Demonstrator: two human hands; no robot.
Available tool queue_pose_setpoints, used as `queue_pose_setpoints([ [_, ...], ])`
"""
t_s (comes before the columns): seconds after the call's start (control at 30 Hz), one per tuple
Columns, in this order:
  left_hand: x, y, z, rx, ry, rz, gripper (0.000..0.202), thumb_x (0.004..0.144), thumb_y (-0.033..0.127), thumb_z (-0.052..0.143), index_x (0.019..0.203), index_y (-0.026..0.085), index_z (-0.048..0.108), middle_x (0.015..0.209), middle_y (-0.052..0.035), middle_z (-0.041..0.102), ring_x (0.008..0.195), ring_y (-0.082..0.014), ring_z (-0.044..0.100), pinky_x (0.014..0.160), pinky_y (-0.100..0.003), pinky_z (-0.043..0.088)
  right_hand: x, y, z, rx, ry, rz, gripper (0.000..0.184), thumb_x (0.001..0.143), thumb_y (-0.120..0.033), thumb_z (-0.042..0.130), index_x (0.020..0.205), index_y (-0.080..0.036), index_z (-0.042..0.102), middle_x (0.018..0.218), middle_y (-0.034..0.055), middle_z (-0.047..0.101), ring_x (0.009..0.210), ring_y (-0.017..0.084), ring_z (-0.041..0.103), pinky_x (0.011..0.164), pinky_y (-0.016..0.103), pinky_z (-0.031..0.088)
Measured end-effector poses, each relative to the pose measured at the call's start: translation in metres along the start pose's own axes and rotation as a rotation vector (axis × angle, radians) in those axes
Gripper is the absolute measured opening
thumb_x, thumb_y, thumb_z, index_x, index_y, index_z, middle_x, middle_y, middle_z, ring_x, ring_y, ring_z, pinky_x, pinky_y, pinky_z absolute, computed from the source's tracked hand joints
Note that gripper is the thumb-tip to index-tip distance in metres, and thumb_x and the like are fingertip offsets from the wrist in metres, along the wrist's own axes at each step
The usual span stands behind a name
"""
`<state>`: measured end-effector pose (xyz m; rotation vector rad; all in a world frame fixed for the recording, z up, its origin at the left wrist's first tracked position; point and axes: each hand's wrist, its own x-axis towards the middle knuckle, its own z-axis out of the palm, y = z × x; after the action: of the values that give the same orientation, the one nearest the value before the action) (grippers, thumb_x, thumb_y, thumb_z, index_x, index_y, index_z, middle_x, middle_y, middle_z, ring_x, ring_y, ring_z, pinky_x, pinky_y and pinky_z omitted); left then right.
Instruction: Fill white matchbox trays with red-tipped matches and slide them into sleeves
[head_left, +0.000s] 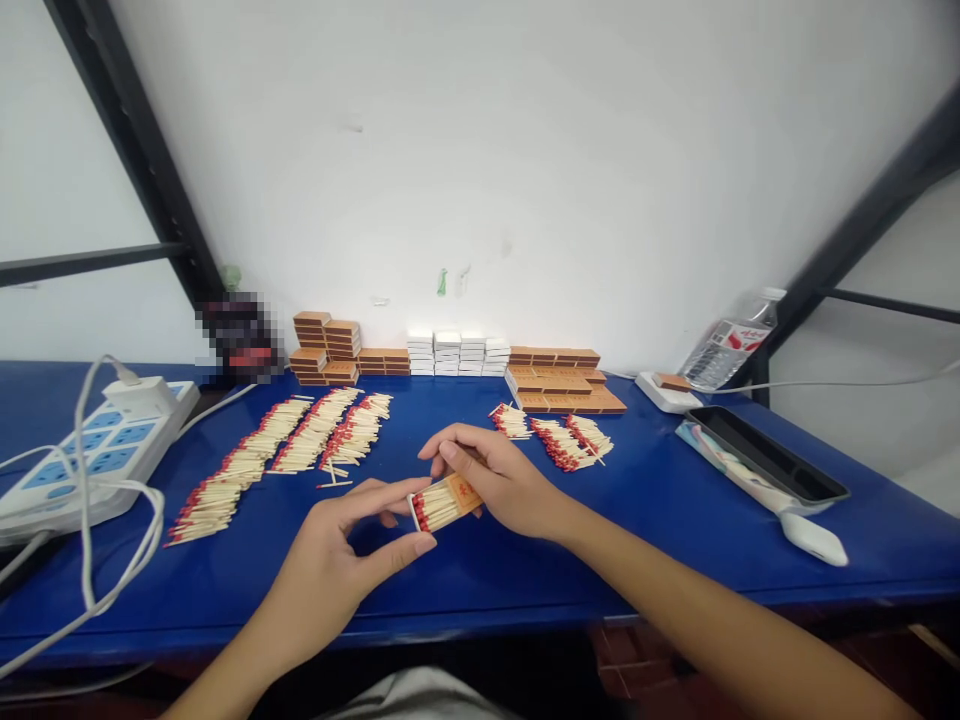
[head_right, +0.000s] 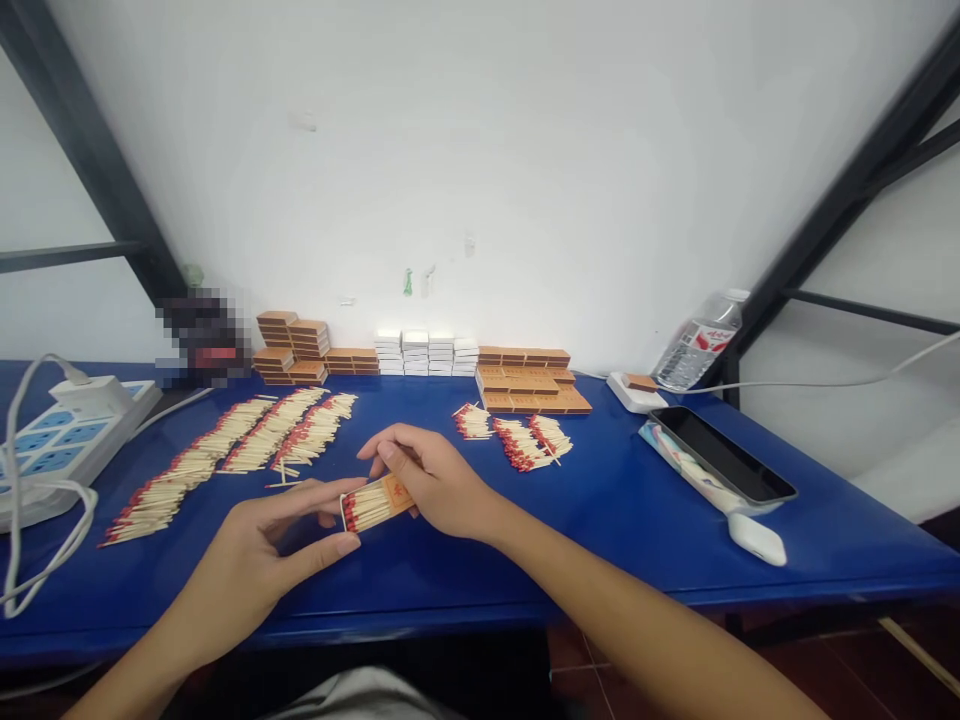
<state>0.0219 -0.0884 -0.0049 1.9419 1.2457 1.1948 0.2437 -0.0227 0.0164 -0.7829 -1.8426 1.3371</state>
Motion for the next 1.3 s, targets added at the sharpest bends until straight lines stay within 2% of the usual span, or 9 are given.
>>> queue_pose_setpoints([
  [0.2,0.001,0.003,0.015,-0.015,0.029,-0.036,0.047,0.082,0.048,0.085,0.125,0.031,0.080,0.087,-0.0006,0.077,0.077,-0.0185,0.069,0.075,-0.030,0.058,-0.004,-0.007,0.009,-0.027,-0.016,-0.066,0.040,0.107,-0.056,0.049,0.114,-0.021,0.068,0.098,0.0040,0.065,0.080,0.015,0.060,0.069,0.028,0.052],
  [0.3,0.002,0.007,0.021,-0.031,0.030,-0.052,0.039,0.075,0.048,0.090,0.106,0.025,0.084,0.078,0.0010,0.075,0.072,-0.0172,0.065,0.070,-0.028,0.054,-0.007,-0.008,0.018,-0.007,-0.106,-0.096,0.039,0.108,-0.055,0.049,0.119,-0.020,0.064,0.102,0.0047,0.066,0.091,0.017,0.061,0.082,0.032,0.052],
  [0.4,0.003,0.011,0.022,-0.020,-0.018,-0.092,0.038,0.070,0.049,0.094,0.093,0.022,0.081,0.073,0.0029,0.073,0.070,-0.0160,0.064,0.067,-0.025,0.051,-0.009,-0.008,0.021,0.071,-0.248,-0.088,0.042,0.108,-0.056,0.048,0.128,-0.020,0.057,0.096,0.0032,0.062,0.083,0.016,0.060,0.075,0.032,0.051],
  [0.7,0.002,0.012,0.023,-0.057,-0.045,-0.127,0.059,0.060,0.047,0.100,0.110,0.025,0.078,0.096,0.0020,0.081,0.084,-0.0200,0.073,0.074,-0.025,0.057,-0.010,-0.008,0.017,0.038,-0.366,-0.048,0.049,0.104,-0.054,0.059,0.143,-0.025,0.053,0.121,0.0076,0.057,0.088,0.014,0.061,0.074,0.030,0.053],
  [0.87,0.000,0.017,0.024,-0.048,0.012,-0.068,0.051,0.078,0.043,0.089,0.122,0.024,0.073,0.082,0.0031,0.079,0.072,-0.0159,0.070,0.074,-0.026,0.058,-0.007,-0.008,0.012,0.107,-0.297,0.031,0.051,0.104,-0.054,0.059,0.144,-0.023,0.050,0.101,0.0034,0.064,0.075,0.012,0.060,0.068,0.028,0.053],
  [0.93,0.000,0.016,0.024,-0.049,0.055,-0.050,0.040,0.088,0.043,0.080,0.121,0.023,0.072,0.079,0.0030,0.078,0.069,-0.0143,0.069,0.072,-0.026,0.057,-0.005,-0.008,0.004,0.101,-0.262,0.063,0.049,0.100,-0.052,0.066,0.139,-0.024,0.054,0.109,0.0043,0.065,0.069,0.010,0.059,0.063,0.027,0.053],
  [1.1,-0.002,0.009,0.022,-0.054,0.114,-0.080,0.043,0.092,0.046,0.074,0.129,0.025,0.068,0.098,-0.0006,0.081,0.071,-0.0130,0.068,0.073,-0.027,0.058,0.008,-0.006,-0.040,0.044,-0.134,0.028,0.046,0.092,-0.048,0.077,0.129,-0.022,0.066,0.119,0.0081,0.069,0.071,0.011,0.064,0.063,0.028,0.057],
  [1.2,-0.005,0.005,0.023,-0.002,0.030,-0.061,0.040,0.093,0.045,0.073,0.128,0.026,0.069,0.102,-0.0006,0.080,0.075,-0.0132,0.069,0.077,-0.028,0.058,0.017,-0.004,-0.104,-0.104,0.205,-0.004,0.045,0.085,-0.047,0.085,0.120,-0.021,0.072,0.110,0.0085,0.075,0.084,0.017,0.071,0.073,0.032,0.061],
  [1.3,-0.005,0.006,0.024,-0.002,-0.001,-0.061,0.034,0.094,0.045,0.072,0.122,0.026,0.072,0.096,-0.0006,0.079,0.077,-0.0145,0.069,0.077,-0.028,0.057,0.014,0.009,-0.190,-0.229,0.649,0.011,0.049,0.077,-0.042,0.092,0.114,-0.017,0.073,0.094,0.0072,0.077,0.072,0.016,0.073,0.073,0.032,0.063],
])
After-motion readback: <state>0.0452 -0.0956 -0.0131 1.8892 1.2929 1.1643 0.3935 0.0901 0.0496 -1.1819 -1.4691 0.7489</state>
